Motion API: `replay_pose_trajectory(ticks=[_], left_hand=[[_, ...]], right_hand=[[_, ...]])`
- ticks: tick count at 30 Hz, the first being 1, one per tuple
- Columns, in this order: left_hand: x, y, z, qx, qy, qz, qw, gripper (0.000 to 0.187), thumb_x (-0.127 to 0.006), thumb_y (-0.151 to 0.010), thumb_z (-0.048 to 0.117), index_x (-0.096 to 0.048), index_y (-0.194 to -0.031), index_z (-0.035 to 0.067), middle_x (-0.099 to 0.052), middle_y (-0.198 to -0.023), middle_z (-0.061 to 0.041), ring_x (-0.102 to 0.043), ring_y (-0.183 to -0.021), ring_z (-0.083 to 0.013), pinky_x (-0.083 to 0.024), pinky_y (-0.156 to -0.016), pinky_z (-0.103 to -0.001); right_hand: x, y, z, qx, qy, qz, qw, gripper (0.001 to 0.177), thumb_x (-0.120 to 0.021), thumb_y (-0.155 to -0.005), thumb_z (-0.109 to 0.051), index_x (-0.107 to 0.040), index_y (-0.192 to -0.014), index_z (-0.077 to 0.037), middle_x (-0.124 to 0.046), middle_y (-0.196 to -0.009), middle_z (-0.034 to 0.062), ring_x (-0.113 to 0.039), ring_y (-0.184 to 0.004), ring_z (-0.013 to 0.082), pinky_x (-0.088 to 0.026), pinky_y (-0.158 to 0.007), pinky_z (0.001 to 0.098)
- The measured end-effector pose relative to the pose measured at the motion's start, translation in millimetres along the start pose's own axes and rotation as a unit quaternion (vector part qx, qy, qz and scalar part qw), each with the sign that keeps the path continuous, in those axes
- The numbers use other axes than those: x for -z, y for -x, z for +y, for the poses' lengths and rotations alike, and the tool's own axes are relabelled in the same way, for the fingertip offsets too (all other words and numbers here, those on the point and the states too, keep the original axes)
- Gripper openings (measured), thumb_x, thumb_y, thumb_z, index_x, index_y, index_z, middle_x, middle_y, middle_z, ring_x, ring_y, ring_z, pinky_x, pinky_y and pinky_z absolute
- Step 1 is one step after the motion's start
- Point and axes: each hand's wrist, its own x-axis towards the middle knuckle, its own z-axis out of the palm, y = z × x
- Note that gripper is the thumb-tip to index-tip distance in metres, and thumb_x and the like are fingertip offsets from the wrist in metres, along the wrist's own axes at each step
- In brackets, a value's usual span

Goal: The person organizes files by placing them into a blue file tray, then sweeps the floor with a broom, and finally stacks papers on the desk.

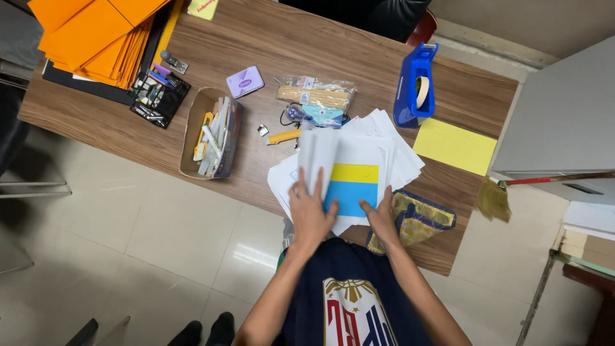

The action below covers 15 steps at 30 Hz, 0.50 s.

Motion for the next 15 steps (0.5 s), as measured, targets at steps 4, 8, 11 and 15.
replay_pose_trajectory(ticks=[4,8,11,15], left_hand=[[-20,-13,-60,0.084,-0.042,0.002,0.996,0.092,-0.081,-0.076,0.026,-0.037,-0.152,0.002,-0.017,-0.160,-0.037,-0.027,-0.139,-0.0565,-0.024,-0.110,-0.061],[-25,-13,-90,0.050,-0.051,0.003,0.997,0.088,-0.078,-0.080,0.022,-0.035,-0.152,-0.003,-0.019,-0.162,-0.035,-0.025,-0.145,-0.0530,-0.020,-0.118,-0.059],[-34,-16,-104,0.080,0.023,-0.019,0.996,0.091,-0.077,-0.083,0.021,-0.029,-0.156,-0.006,-0.021,-0.162,-0.035,-0.025,-0.146,-0.0514,-0.018,-0.120,-0.057],[-35,-19,-110,0.091,0.041,-0.015,0.995,0.092,-0.080,-0.081,0.025,-0.030,-0.152,-0.006,-0.031,-0.156,-0.034,-0.030,-0.144,-0.0485,-0.019,-0.118,-0.056]], right_hand=[[1,4,4,-0.014,-0.003,-0.005,1.000,0.113,-0.074,-0.088,-0.032,0.004,-0.160,0.006,-0.006,-0.163,0.0283,-0.018,-0.152,0.0406,-0.027,-0.121,0.0449],[-9,13,-5,0.036,0.124,0.049,0.990,0.111,-0.077,-0.088,-0.031,-0.001,-0.160,0.006,-0.004,-0.166,0.0284,-0.010,-0.153,0.0442,-0.018,-0.123,0.0509],[-14,7,0,0.046,0.174,0.062,0.982,0.111,-0.077,-0.089,-0.032,-0.001,-0.160,0.006,-0.003,-0.167,0.0282,-0.008,-0.154,0.0452,-0.015,-0.123,0.0528],[-19,-5,15,0.043,0.115,0.042,0.992,0.111,-0.076,-0.089,-0.030,0.002,-0.158,0.009,-0.002,-0.166,0.0296,-0.008,-0.153,0.0465,-0.017,-0.123,0.0515]])
